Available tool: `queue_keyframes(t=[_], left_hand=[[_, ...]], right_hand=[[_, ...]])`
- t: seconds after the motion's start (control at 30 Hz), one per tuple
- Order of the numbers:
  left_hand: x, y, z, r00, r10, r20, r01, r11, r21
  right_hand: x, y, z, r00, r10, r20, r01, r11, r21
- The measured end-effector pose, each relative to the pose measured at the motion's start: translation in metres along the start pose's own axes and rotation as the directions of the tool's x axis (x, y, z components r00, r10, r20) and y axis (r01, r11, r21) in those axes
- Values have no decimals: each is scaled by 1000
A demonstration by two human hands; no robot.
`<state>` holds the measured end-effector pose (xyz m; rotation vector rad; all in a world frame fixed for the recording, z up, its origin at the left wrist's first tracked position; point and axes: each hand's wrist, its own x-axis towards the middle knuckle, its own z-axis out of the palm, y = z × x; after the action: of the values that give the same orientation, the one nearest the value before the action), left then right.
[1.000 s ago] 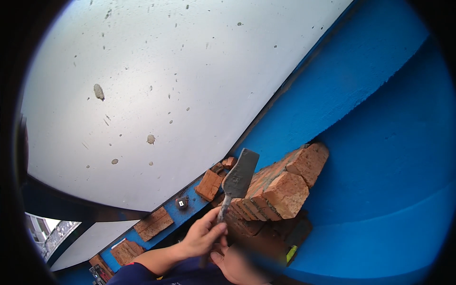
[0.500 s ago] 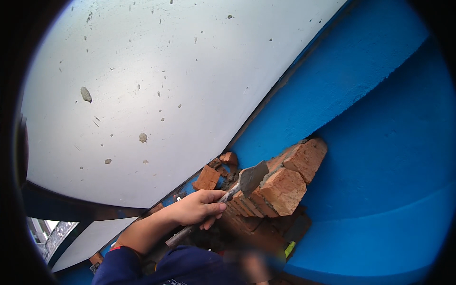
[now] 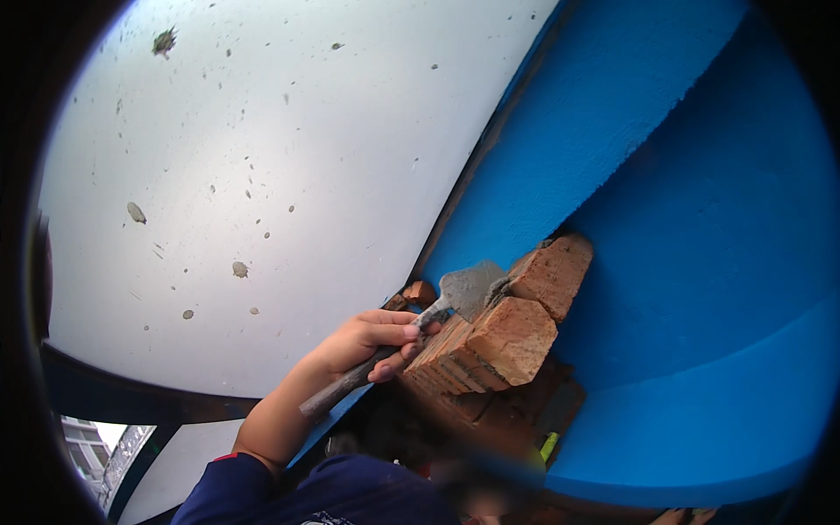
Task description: The person lays bricks to build a small wall by applying mortar from a bucket with a trowel and positioning each brick by hand.
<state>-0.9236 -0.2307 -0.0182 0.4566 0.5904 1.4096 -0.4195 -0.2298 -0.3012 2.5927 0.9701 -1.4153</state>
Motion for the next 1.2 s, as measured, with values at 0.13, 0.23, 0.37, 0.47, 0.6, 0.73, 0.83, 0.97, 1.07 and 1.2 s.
queue_keyframes(t=[0.13, 0.23, 0.37, 0.47, 0.6, 0.73, 0.83, 0.97, 1.07, 1.2], left_hand=[[-8, 18, 28, 998, 65, 2, -65, 994, 89], [-8, 31, 57, 995, 101, -2, -98, 968, 232], [2, 31, 90, 989, 142, 44, -148, 908, 392], [7, 21, 103, 988, 153, 32, -147, 837, 527], [15, 7, 113, 976, 217, -36, -162, 819, 550], [26, 3, 124, 963, 252, -96, -112, 698, 707], [55, 6, 136, 991, 119, 53, -125, 762, 635], [27, 7, 129, 959, 237, -157, -25, 620, 784], [18, 13, 114, 949, 277, -152, -88, 694, 715], [23, 7, 94, 958, 269, -97, -192, 855, 482]], right_hand=[[28, -1, 19, 981, -86, 176, 66, 991, 116], [26, -17, 34, 971, -86, 224, 83, 996, 23], [24, -20, 35, 965, -41, 260, 30, 998, 49], [35, 5, 34, 967, -94, 238, 59, 987, 152], [63, 39, 39, 939, -5, 343, -55, 985, 165], [102, 96, 67, 945, -24, 326, -57, 969, 239], [225, 245, 17, 969, -40, 244, -92, 859, 503], [145, 147, 101, 939, -89, 331, -63, 905, 420], [81, 85, 72, 925, -347, 154, 203, 796, 570], [-43, -28, -25, 778, -574, -255, 612, 603, 512]])
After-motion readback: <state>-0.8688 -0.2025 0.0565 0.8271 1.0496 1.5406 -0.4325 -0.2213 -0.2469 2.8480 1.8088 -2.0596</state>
